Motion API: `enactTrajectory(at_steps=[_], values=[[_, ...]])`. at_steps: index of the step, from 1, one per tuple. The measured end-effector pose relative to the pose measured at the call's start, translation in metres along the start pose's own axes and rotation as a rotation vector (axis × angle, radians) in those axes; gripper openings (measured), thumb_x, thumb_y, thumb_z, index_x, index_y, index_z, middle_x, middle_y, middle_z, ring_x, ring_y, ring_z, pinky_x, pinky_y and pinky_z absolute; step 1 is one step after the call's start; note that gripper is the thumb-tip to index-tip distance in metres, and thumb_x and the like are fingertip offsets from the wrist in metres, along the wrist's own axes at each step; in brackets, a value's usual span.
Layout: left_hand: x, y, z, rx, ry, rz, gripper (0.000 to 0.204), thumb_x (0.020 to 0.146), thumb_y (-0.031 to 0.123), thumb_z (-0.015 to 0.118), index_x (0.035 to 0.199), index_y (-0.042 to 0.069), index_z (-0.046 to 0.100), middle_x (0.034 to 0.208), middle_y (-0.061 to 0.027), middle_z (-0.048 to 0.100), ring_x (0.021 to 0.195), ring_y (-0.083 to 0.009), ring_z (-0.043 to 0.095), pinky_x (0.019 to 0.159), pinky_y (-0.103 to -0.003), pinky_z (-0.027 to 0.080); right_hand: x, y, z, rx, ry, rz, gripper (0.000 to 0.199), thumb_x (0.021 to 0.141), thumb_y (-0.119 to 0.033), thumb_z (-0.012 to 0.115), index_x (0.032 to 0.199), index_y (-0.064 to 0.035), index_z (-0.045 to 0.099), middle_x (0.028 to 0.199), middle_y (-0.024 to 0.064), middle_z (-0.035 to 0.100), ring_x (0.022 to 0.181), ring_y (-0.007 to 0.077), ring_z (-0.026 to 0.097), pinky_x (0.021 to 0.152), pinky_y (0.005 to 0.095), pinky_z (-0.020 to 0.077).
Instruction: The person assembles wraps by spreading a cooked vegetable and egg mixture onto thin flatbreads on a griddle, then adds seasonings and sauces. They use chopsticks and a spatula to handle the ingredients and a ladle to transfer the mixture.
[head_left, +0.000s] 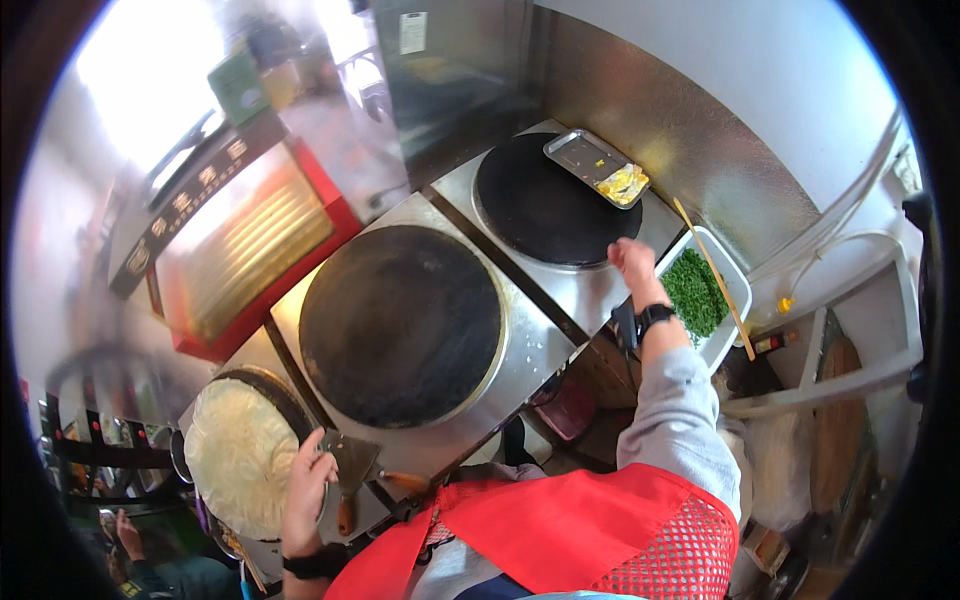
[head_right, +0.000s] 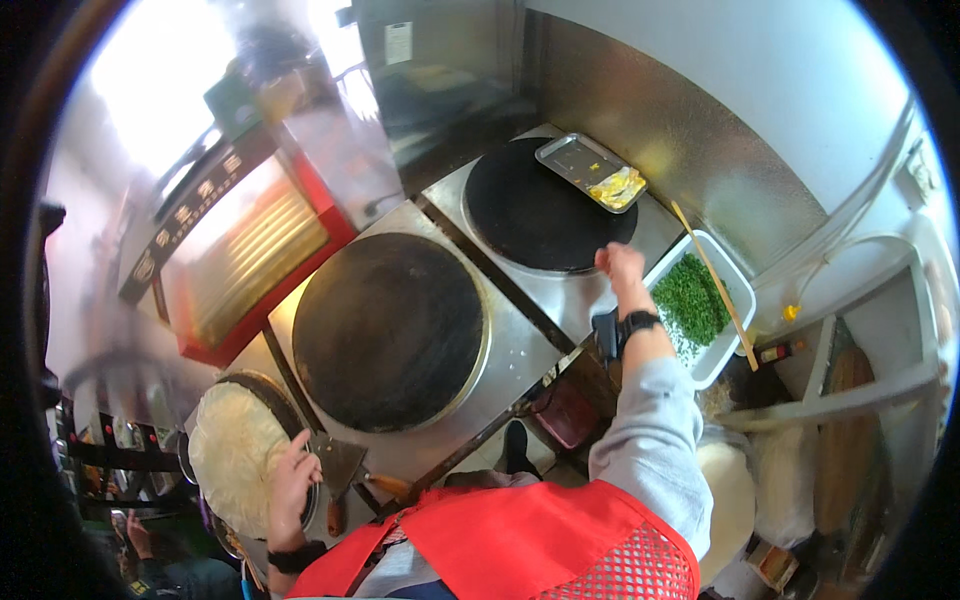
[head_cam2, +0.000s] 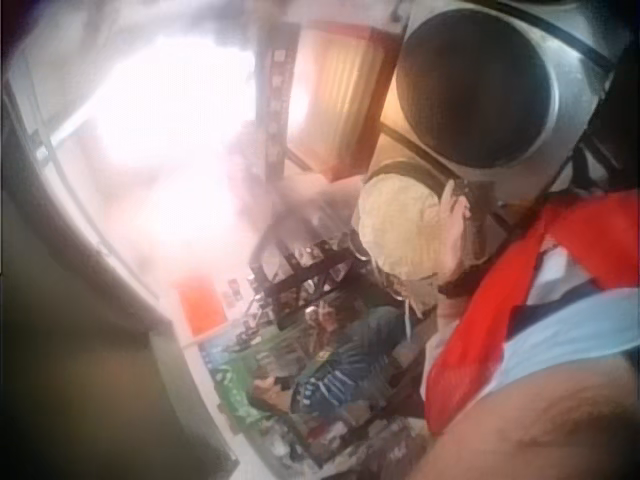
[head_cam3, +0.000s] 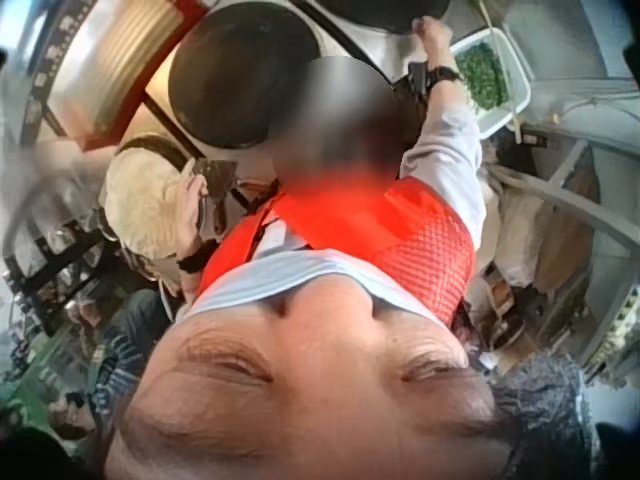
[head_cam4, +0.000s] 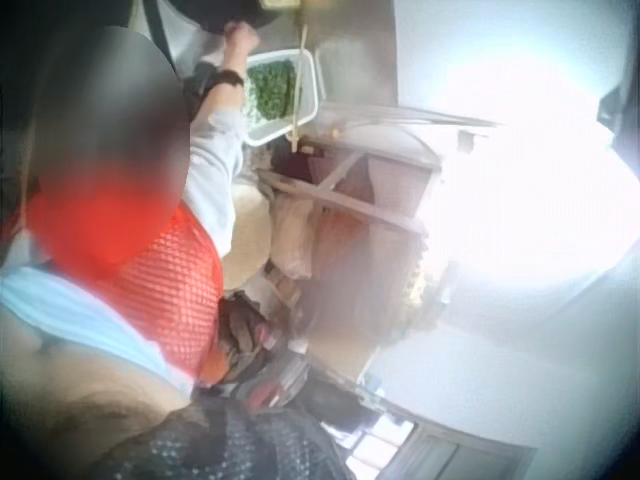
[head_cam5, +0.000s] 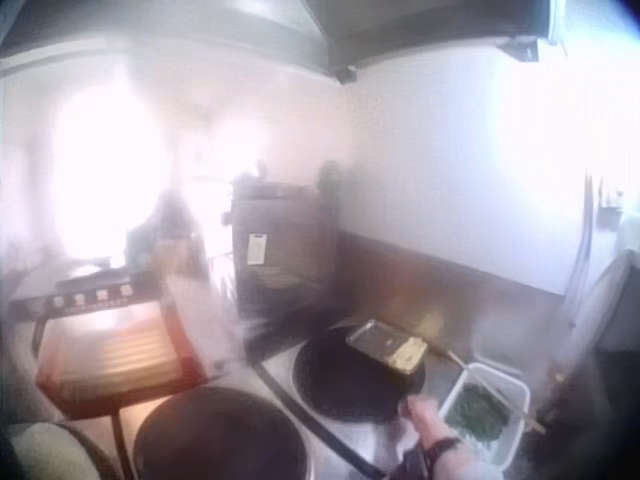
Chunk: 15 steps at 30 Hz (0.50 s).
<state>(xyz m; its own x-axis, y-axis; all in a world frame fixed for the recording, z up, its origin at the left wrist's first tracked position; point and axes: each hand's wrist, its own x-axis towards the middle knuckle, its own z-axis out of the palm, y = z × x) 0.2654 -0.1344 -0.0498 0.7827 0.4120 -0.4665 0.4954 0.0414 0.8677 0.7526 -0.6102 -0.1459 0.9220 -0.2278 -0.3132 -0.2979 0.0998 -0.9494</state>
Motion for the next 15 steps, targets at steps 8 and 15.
enactTrajectory(at_steps=[8,15], values=[[0.004,0.024,0.079,0.008,0.140,-0.052,0.054,0.088,0.001,0.051,0.140,-0.001,0.035,0.078,-0.0048,0.057,0.062,-0.0086,0.051,0.056,-0.022,0.041,0.146,-0.026,0.016,0.215,0.127,0.236,0.015,0.090,-0.002,0.053,0.097,0.0104,0.055,0.084,0.0187,0.063,0.069,0.0295,0.066,0.061,0.0375,0.0593],[0.030,0.056,0.102,0.138,0.052,0.056,0.055,0.088,0.000,0.052,0.140,-0.001,0.036,0.079,-0.0047,0.057,0.061,-0.0079,0.050,0.058,-0.021,0.043,0.080,-0.043,0.013,0.529,-0.123,-0.083,0.013,0.090,-0.002,0.053,0.081,-0.0069,0.045,0.077,0.0051,0.053,0.065,0.0179,0.058,0.070,0.0346,0.0589]])
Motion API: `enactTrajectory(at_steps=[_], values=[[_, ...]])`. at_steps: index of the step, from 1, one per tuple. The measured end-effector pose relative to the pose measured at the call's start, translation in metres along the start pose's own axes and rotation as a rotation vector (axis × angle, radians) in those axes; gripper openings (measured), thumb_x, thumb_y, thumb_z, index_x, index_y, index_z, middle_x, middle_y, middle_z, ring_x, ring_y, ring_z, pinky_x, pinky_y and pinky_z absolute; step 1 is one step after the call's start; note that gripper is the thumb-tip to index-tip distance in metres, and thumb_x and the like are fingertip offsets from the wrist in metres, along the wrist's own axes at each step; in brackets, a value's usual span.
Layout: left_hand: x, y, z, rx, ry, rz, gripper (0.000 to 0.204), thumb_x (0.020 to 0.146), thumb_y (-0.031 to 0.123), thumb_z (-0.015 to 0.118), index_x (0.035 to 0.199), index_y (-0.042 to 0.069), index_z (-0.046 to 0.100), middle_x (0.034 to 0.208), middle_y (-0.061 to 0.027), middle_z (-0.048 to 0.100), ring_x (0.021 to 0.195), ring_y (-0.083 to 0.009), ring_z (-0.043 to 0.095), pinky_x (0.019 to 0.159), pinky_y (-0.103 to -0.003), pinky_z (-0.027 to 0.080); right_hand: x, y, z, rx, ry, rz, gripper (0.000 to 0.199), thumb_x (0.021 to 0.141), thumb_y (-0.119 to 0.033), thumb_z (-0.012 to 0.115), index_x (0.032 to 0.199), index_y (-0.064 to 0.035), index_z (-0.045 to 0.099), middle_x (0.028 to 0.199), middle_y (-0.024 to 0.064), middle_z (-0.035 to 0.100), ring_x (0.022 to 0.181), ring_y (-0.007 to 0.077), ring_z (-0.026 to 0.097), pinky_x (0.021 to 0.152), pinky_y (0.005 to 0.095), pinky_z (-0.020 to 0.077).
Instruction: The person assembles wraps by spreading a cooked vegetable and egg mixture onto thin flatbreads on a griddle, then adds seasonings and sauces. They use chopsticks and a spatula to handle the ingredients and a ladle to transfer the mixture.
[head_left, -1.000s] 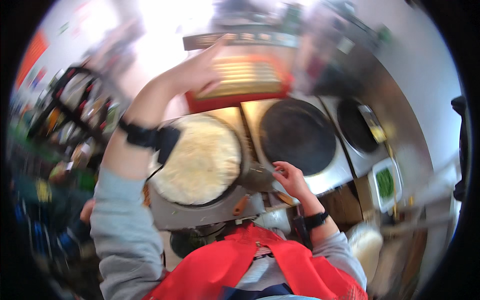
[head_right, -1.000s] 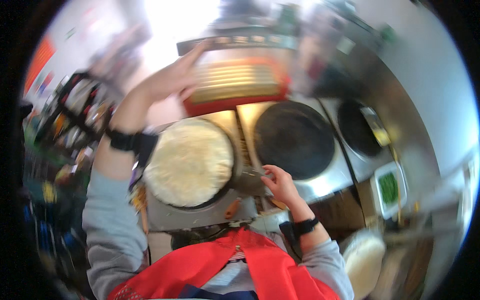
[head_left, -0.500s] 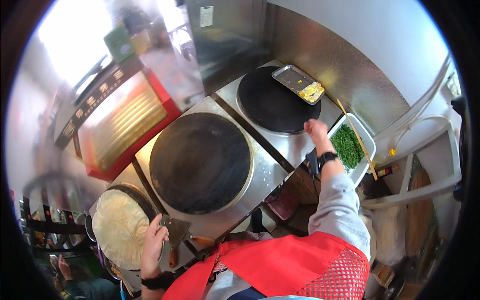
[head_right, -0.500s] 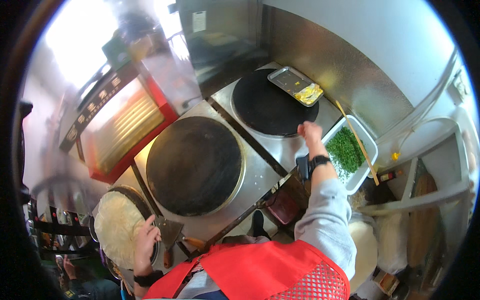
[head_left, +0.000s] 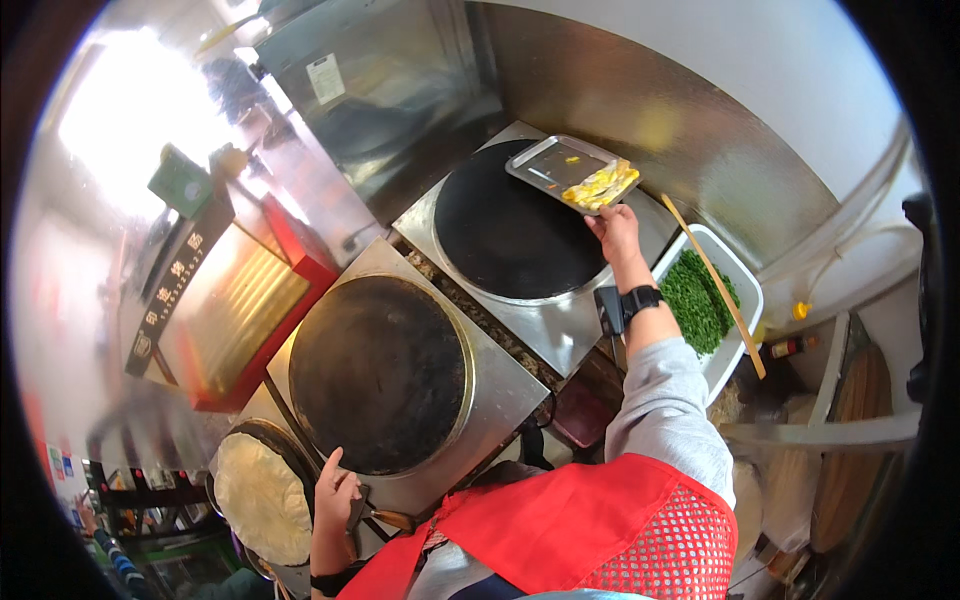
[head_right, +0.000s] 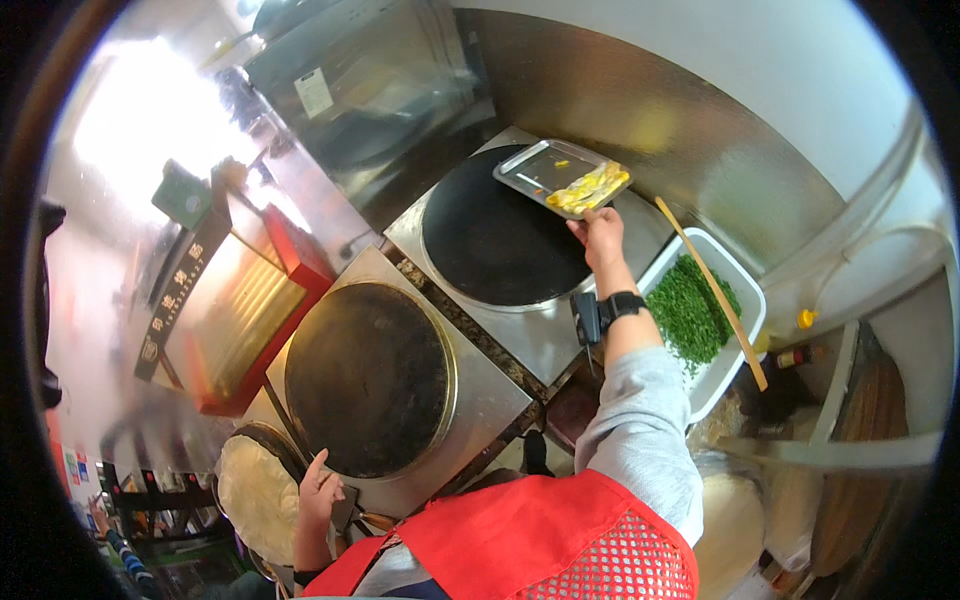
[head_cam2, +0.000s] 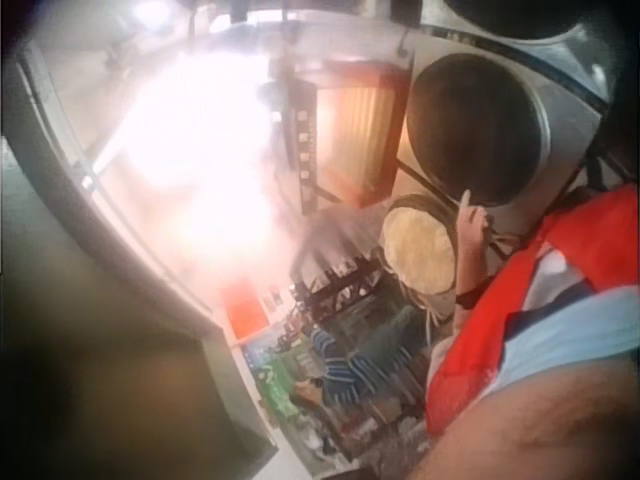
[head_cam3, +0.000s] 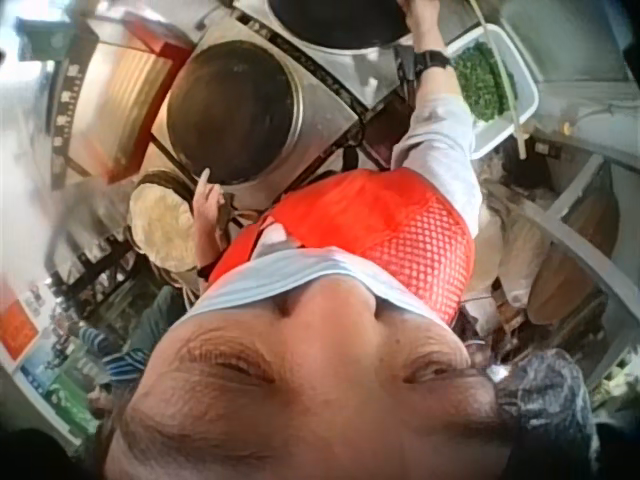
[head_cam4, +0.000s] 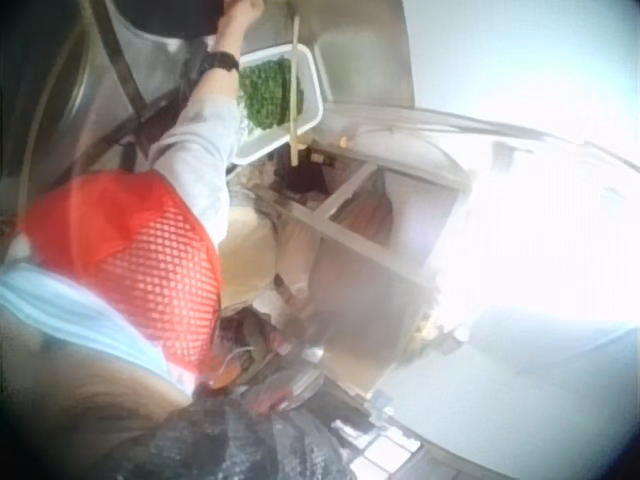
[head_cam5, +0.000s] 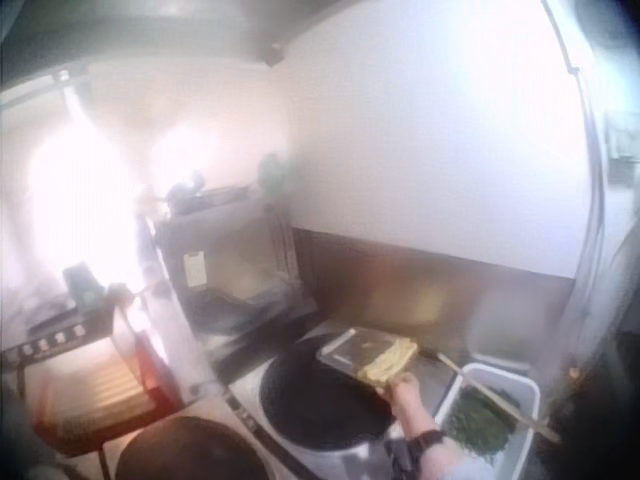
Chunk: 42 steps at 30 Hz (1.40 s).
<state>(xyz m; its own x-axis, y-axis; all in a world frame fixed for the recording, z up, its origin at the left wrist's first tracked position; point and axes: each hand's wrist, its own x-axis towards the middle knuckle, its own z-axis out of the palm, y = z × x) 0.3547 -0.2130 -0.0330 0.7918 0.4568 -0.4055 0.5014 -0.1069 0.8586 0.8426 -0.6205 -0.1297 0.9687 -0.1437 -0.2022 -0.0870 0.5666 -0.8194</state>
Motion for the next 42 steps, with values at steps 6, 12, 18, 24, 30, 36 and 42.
enactTrajectory(at_steps=[6,12,18,24,30,36,42], values=[[0.000,-0.001,0.002,-0.037,-0.144,0.025,0.056,0.088,-0.004,0.051,0.141,0.000,0.034,0.080,-0.0042,0.055,0.063,-0.0080,0.050,0.061,-0.021,0.044,-0.161,-0.061,-0.035,0.128,-0.290,0.035,0.005,0.091,-0.003,0.054,0.090,-0.0062,0.050,0.087,0.0059,0.062,0.072,0.0156,0.063,0.064,0.0288,0.0589],[0.002,-0.022,0.011,0.011,-0.390,0.115,0.055,0.088,-0.004,0.050,0.141,0.000,0.034,0.079,-0.0033,0.054,0.062,-0.0076,0.049,0.060,-0.021,0.044,-0.374,-0.136,-0.112,0.163,-0.357,0.009,0.010,0.089,-0.006,0.057,0.098,-0.0024,0.055,0.092,0.0085,0.063,0.076,0.0169,0.066,0.063,0.0318,0.0591],[-0.008,-0.048,0.064,0.080,-0.716,0.147,0.055,0.089,-0.002,0.051,0.141,0.000,0.034,0.076,-0.0020,0.053,0.063,-0.0074,0.049,0.058,-0.021,0.043,-0.595,-0.193,-0.173,0.043,-0.021,-0.247,0.014,0.088,-0.007,0.051,0.099,-0.0007,0.054,0.086,0.0104,0.064,0.071,0.0165,0.064,0.057,0.0268,0.0523],[-0.041,-0.064,0.103,0.094,-0.910,0.214,0.055,0.089,0.001,0.054,0.142,0.001,0.034,0.078,-0.0007,0.055,0.063,-0.0056,0.049,0.057,-0.021,0.042,-0.712,-0.247,-0.231,-0.135,0.540,-0.532,0.012,0.090,-0.009,0.049,0.100,-0.0043,0.054,0.093,0.0073,0.065,0.076,0.0138,0.064,0.060,0.0244,0.0534],[-0.083,-0.075,0.122,0.057,-0.781,0.165,0.055,0.090,0.004,0.055,0.141,0.002,0.036,0.079,-0.0001,0.056,0.064,-0.0056,0.050,0.058,-0.020,0.043,-0.691,-0.301,-0.357,-0.184,0.633,-0.581,0.013,0.091,-0.010,0.053,0.103,-0.0062,0.059,0.095,0.0041,0.065,0.079,0.0150,0.063,0.071,0.0255,0.0528],[-0.123,-0.077,0.137,0.104,-0.750,0.139,0.056,0.091,0.006,0.055,0.142,0.004,0.034,0.084,-0.0015,0.056,0.068,-0.0073,0.052,0.060,-0.023,0.044,-0.629,-0.314,-0.433,-0.185,0.814,-0.475,0.020,0.095,-0.018,0.055,0.108,-0.0028,0.058,0.093,0.0057,0.063,0.083,0.0142,0.059,0.073,0.0239,0.0486],[-0.142,-0.087,0.114,0.111,-0.614,0.084,0.056,0.090,0.006,0.056,0.142,0.004,0.035,0.087,-0.0013,0.055,0.070,-0.0073,0.051,0.061,-0.022,0.043,-0.593,-0.242,-0.363,-0.786,1.292,-0.994,0.018,0.095,-0.016,0.055,0.107,-0.0023,0.055,0.094,0.0052,0.057,0.086,0.0160,0.054,0.079,0.0300,0.0445]])
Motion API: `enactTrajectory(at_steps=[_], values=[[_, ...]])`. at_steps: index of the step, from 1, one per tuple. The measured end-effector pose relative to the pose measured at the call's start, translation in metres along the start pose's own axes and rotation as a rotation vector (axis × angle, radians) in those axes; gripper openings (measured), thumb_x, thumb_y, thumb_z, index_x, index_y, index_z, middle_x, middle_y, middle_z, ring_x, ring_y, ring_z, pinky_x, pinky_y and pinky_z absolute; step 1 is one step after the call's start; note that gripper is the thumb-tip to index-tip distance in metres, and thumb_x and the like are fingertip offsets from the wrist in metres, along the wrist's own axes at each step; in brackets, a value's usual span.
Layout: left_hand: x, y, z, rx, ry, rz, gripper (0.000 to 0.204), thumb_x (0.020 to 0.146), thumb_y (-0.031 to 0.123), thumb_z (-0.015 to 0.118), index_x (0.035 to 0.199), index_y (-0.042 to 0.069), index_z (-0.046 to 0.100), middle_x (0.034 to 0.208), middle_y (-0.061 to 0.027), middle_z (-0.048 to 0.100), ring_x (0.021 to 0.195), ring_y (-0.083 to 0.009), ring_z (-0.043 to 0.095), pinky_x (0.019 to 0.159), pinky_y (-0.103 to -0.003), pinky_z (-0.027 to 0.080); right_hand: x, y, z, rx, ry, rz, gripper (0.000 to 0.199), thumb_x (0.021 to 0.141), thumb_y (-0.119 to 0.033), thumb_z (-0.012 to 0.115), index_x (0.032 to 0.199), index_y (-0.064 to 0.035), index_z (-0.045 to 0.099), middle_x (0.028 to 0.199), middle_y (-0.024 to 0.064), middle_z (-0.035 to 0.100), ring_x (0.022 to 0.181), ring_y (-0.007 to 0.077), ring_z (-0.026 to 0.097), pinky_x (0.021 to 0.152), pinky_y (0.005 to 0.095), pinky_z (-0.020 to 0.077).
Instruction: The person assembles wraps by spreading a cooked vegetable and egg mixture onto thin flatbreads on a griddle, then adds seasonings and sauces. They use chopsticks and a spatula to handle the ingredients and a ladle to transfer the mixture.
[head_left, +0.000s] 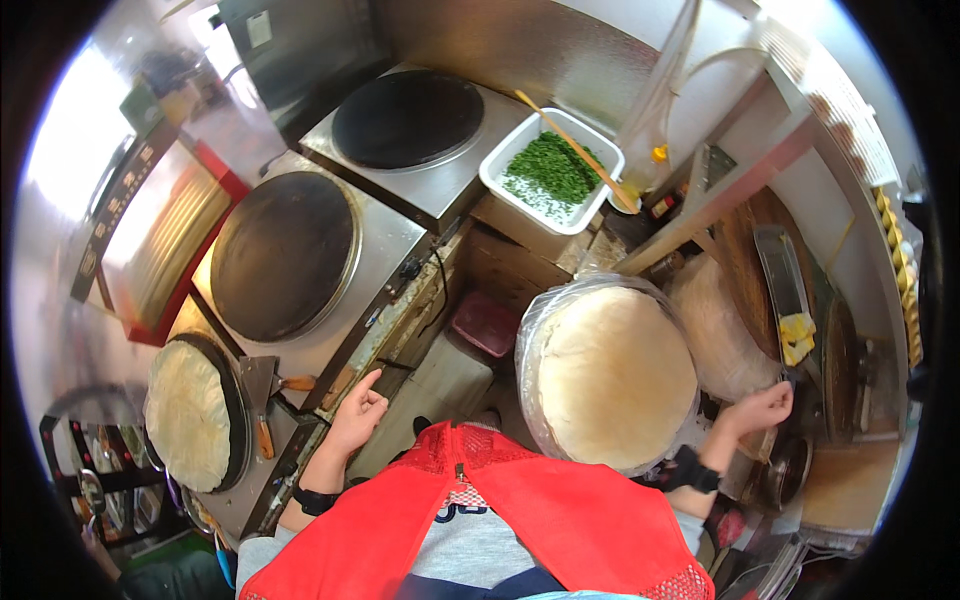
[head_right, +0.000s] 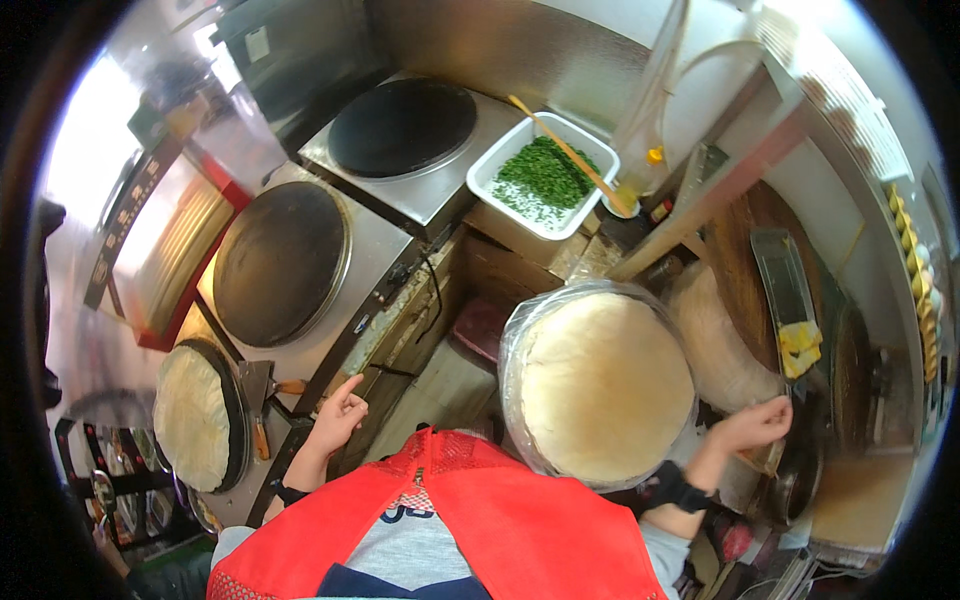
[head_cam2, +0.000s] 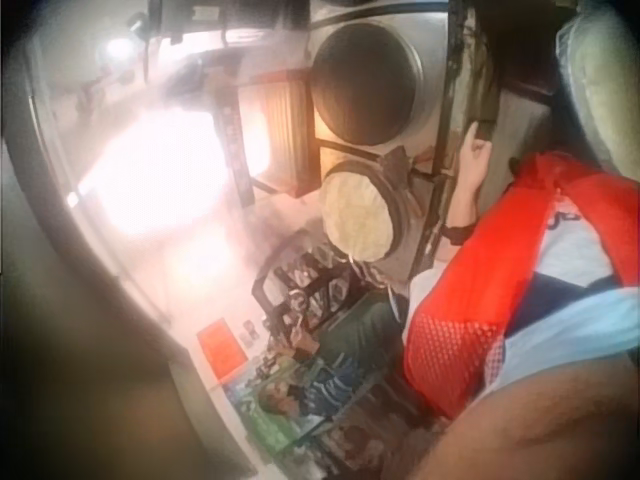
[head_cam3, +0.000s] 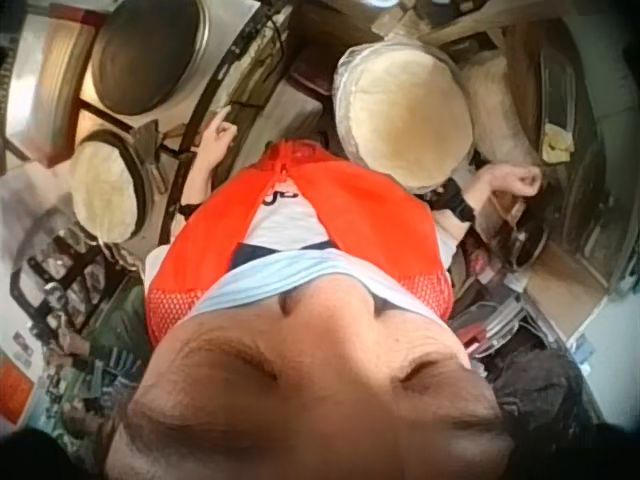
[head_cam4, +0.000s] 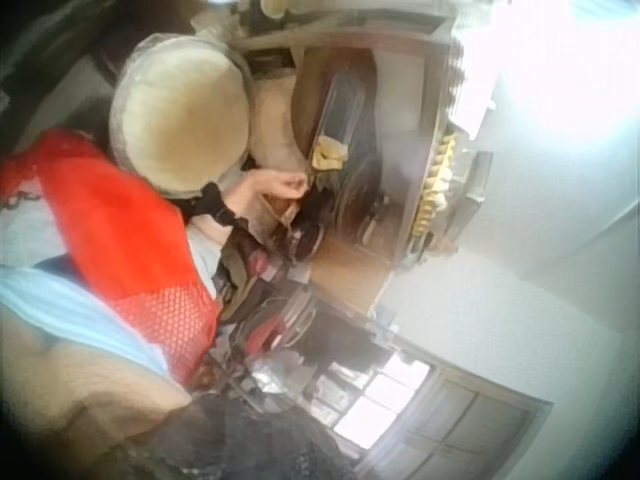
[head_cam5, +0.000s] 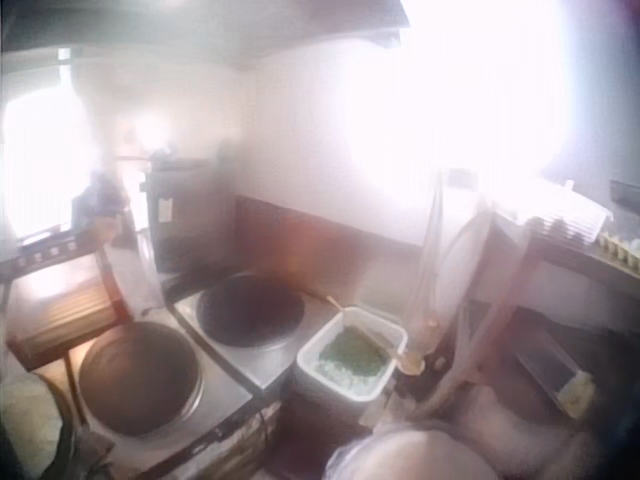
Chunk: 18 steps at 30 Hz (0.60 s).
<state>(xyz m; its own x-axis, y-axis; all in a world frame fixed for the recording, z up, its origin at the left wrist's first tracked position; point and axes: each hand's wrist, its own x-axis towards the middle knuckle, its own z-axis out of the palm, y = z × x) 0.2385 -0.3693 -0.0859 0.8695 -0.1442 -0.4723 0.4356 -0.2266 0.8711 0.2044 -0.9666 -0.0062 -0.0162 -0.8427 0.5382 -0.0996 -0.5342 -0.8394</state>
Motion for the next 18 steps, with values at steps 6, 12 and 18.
enactTrajectory(at_steps=[6,12,18], values=[[-0.039,-0.019,-0.034,-0.034,0.128,-0.014,0.057,0.090,0.006,0.056,0.142,0.005,0.035,0.086,-0.0015,0.055,0.069,-0.0070,0.051,0.060,-0.022,0.043,-0.191,-0.058,0.150,0.013,-1.063,-0.661,0.018,0.083,-0.016,0.067,0.095,-0.0047,0.062,0.100,0.0157,0.059,0.095,0.0337,0.057,0.080,0.0390,0.0465],[-0.096,-0.053,-0.078,-0.087,0.332,-0.051,0.056,0.089,0.001,0.056,0.141,0.002,0.035,0.082,-0.0008,0.055,0.069,-0.0056,0.051,0.060,-0.021,0.043,-0.263,-0.038,0.298,-0.485,-1.057,-0.966,0.025,0.084,-0.030,0.063,0.096,-0.0079,0.063,0.098,0.0126,0.065,0.090,0.0311,0.063,0.088,0.0437,0.0460],[-0.116,-0.083,-0.111,-0.149,0.393,-0.105,0.055,0.090,0.002,0.051,0.142,0.000,0.032,0.082,-0.0021,0.055,0.064,-0.0067,0.049,0.058,-0.021,0.042,-0.248,-0.004,0.307,-0.652,-1.134,-0.816,0.024,0.091,-0.032,0.053,0.088,-0.0102,0.062,0.086,0.0155,0.068,0.081,0.0362,0.065,0.069,0.0472,0.0506]])
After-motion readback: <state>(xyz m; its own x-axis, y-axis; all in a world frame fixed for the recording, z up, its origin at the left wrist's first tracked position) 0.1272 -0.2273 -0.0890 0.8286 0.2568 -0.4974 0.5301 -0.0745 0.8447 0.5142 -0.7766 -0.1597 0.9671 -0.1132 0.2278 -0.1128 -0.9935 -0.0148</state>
